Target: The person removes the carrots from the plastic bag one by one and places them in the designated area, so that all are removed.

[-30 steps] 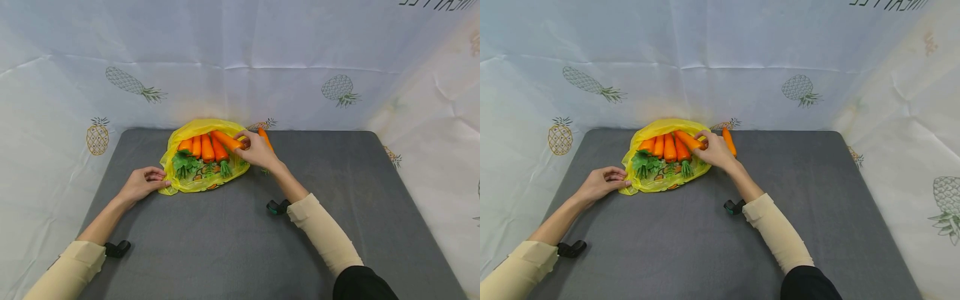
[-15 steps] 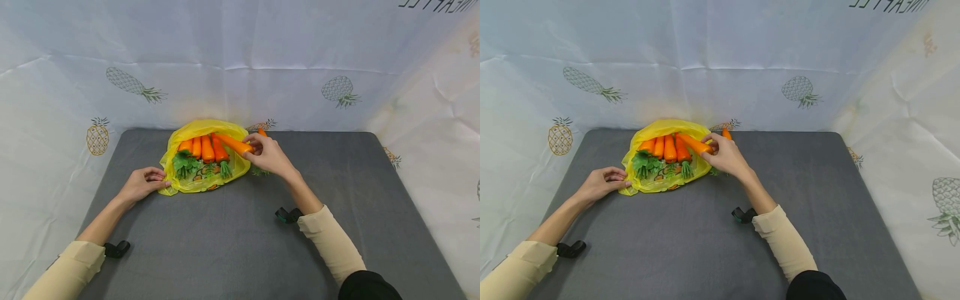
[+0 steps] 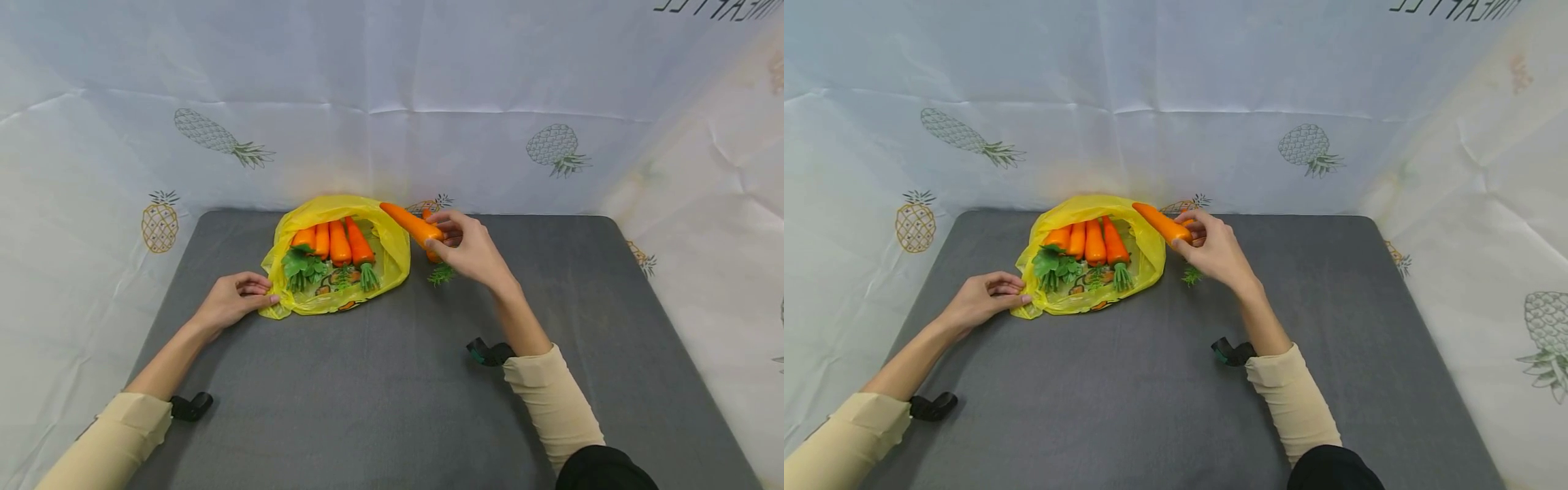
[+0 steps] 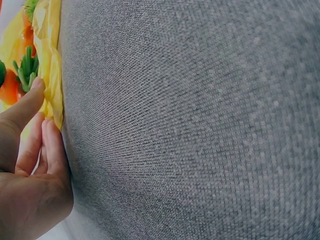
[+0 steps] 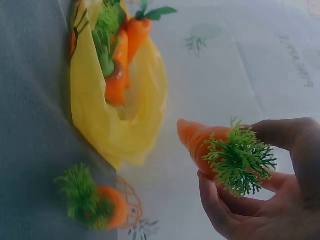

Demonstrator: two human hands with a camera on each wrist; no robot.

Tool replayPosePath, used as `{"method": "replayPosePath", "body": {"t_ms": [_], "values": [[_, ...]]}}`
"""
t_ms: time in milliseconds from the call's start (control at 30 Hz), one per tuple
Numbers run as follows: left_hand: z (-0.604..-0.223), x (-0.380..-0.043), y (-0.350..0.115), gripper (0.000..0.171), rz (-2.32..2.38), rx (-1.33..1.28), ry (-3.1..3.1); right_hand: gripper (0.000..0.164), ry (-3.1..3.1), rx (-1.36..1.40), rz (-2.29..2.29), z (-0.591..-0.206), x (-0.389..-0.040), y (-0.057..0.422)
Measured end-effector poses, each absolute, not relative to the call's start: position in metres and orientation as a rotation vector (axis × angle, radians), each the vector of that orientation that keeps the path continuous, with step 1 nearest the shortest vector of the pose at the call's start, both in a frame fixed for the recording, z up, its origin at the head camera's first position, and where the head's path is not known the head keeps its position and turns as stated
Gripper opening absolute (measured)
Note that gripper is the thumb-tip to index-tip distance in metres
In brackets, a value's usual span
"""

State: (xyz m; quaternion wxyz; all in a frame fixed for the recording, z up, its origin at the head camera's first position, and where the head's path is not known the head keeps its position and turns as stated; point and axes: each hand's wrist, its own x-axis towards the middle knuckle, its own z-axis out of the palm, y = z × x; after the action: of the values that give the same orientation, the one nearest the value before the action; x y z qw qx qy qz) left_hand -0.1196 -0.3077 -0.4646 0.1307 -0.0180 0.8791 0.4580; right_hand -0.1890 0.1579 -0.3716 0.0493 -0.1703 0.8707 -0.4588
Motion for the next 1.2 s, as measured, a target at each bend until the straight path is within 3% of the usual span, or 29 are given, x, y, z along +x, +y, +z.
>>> {"method": "replayPosePath", "body": {"t_ms": [600, 1200], "values": [[-0.461, -0.120, -0.306, 0.049, 1.332, -0.048, 2.552, 0.039, 2.735, -0.241, -1.415, -0.392, -0.201, 0.209], [-0.459, -0.118, -0.305, 0.050, 1.333, -0.050, 2.545, 0.043, 2.749, -0.048, -1.318, -0.438, -0.224, 0.215]]}}
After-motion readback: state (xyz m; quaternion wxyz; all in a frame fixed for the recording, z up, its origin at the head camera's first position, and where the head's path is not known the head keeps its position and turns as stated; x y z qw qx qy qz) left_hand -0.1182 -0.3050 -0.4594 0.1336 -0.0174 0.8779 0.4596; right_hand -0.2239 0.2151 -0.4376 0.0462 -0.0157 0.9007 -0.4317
